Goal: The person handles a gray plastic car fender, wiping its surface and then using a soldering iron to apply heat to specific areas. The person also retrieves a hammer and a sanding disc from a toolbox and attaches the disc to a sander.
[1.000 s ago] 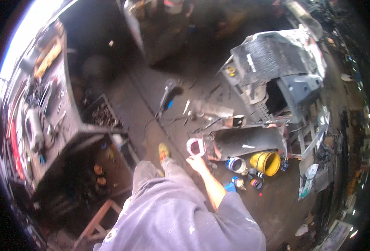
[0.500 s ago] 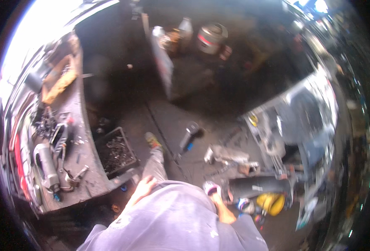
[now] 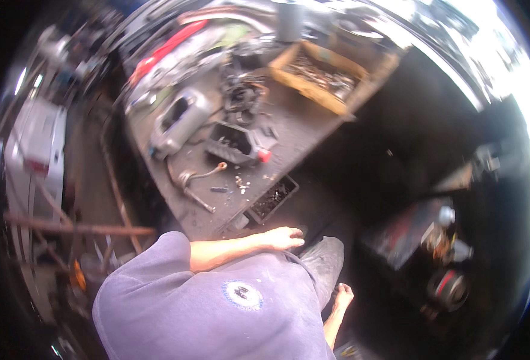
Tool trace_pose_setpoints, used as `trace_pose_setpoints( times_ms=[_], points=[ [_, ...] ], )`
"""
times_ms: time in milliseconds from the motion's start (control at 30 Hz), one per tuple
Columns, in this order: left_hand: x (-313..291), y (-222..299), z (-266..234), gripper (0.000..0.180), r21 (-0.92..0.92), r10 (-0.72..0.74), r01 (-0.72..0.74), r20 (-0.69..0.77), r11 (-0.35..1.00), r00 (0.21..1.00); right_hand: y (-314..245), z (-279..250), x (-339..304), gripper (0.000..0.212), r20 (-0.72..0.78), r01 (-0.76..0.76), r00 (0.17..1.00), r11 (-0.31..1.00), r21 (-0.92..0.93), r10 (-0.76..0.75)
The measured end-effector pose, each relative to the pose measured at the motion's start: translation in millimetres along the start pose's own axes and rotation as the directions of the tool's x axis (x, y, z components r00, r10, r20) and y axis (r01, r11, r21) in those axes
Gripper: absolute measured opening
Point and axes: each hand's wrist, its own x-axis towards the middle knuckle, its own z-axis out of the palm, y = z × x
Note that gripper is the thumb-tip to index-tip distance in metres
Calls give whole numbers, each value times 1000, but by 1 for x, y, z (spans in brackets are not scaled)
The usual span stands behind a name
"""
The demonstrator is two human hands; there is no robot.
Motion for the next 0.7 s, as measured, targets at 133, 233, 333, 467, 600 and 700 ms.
trace_pose_setpoints(
  times_ms=[133, 233, 333, 467, 600, 700],
  points=[
    [0, -17, 1, 63, -246, -150, 83, -267, 966, 952, -112, 21, 92, 17, 363, 366, 903, 854, -369, -230],
    [-13, -31, 10, 63, -372, -314, 168, -378, 913, 871, -185, 65, 139, 17, 607, 626, 727, 674, -392, -322],
    [-31, -33, 52, 61, -620, -550, 209, -428, 756, 717, -246, 112, 172, 29, 768, 695, 618, 574, -433, -169],
    [-17, -30, 143, 63, -769, -681, 172, -409, 616, 607, -295, 168, 202, 34, 896, 779, 441, 475, -409, 50],
    [12, 4, 199, 66, -895, -761, 134, -273, 425, 589, -311, 210, 207, 30, 931, 919, 303, 196, -341, 202],
    [16, 26, 227, 67, -944, -770, 87, -203, 317, 605, -315, 221, 155, 29, 847, 992, 108, -115, -56, 521]
  ],
)
